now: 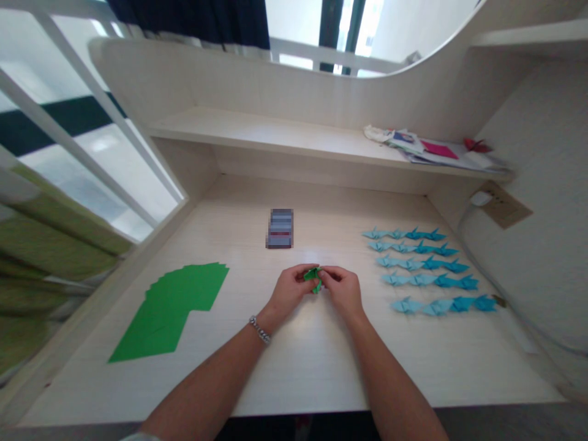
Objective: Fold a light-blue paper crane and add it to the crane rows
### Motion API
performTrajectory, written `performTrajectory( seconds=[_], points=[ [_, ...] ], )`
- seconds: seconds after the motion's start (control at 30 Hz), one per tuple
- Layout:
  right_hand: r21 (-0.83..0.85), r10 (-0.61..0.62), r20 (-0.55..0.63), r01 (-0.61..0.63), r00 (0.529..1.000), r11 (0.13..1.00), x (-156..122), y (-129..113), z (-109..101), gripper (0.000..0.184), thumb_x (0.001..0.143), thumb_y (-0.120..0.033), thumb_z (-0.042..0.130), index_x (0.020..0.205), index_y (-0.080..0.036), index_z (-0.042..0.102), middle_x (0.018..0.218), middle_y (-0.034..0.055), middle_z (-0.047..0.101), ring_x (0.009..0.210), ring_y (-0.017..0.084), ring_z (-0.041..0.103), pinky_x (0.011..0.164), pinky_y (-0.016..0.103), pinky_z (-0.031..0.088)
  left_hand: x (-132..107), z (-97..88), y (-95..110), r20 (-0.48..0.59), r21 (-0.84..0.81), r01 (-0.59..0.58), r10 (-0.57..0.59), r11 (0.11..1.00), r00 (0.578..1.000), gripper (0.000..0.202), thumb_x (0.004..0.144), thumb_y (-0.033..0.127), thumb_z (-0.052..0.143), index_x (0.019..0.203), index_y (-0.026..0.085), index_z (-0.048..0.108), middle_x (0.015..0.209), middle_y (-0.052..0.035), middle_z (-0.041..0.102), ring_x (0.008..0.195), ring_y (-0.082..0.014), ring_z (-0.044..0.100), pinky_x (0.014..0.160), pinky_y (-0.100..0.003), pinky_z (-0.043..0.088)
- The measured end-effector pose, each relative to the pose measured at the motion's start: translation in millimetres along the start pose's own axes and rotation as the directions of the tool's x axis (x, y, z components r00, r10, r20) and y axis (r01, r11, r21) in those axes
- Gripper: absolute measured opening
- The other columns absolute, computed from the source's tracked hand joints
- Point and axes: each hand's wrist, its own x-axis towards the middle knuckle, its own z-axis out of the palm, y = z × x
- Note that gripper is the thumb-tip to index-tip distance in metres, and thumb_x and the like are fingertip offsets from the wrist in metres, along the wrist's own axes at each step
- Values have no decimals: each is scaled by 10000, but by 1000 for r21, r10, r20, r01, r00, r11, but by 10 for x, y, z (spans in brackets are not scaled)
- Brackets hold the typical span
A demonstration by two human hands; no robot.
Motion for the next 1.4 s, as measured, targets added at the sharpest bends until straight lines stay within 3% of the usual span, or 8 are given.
performTrajectory(
  seconds=[0.17, 0.63, 0.8, 0.87, 0.97, 1.13, 1.4],
  points=[
    [-5, -4, -6, 4, 1000, 1000, 2, -6, -4, 228, 719, -322, 624, 877, -197, 733, 801, 48, 726, 709, 210, 655, 698, 332, 522, -3, 4, 0, 40, -35, 57, -55, 998, 998, 469, 624, 242, 741, 1060, 108, 633, 868, -103, 669, 683, -167, 626, 610, -317, 545],
    [-8, -9, -10, 9, 1000, 1000, 5, -17, -25, 224, 720, -321, 621, 863, -189, 733, 784, 48, 723, 687, 200, 645, 674, 314, 508, -23, 9, 30, 91, -2, 33, -33, 999, 995, 514, 601, 169, 736, 1095, 94, 613, 842, -85, 673, 648, -160, 628, 635, -333, 542],
    [13, 6, -14, -6, 1000, 1000, 7, -30, -41, 230, 718, -319, 626, 864, -176, 731, 751, 50, 718, 657, 193, 636, 640, 301, 505, -20, 2, 69, 97, 28, -11, 8, 1000, 995, 560, 531, 109, 766, 1074, 108, 633, 988, -113, 675, 821, -195, 636, 754, -329, 524],
    [15, 7, -8, -7, 1000, 1000, 6, -30, -47, 228, 719, -317, 627, 861, -173, 732, 736, 49, 716, 647, 190, 633, 628, 295, 503, -23, 6, 78, 100, 11, 10, -11, 1000, 995, 518, 577, 155, 756, 1079, 115, 634, 997, -116, 672, 825, -195, 635, 748, -333, 527],
    [12, 7, 4, -7, 1000, 1000, 8, -15, -43, 221, 717, -311, 631, 852, -170, 734, 728, 47, 714, 644, 186, 633, 622, 288, 501, -22, 13, 70, 54, -5, 51, -50, 999, 997, 410, 688, 281, 695, 1063, 123, 647, 958, -117, 676, 774, -190, 635, 675, -331, 540],
    [-7, 31, 53, -30, 998, 1000, 17, 36, -22, 210, 705, -298, 639, 831, -161, 737, 718, 52, 715, 615, 180, 629, 587, 277, 494, 10, 4, 11, -45, 71, -24, 27, 997, 999, 312, 672, 306, 714, 930, 131, 705, 926, -101, 689, 816, -193, 628, 713, -293, 518],
    [6, 51, 116, -52, 992, 999, 6, 31, -16, 226, 719, -316, 632, 833, -150, 735, 675, 53, 706, 596, 184, 631, 566, 277, 490, 38, -38, -83, -37, 78, -38, 41, 996, 998, 263, 696, 300, 684, 897, 134, 713, 843, -83, 704, 765, -189, 629, 716, -298, 490]
  ],
)
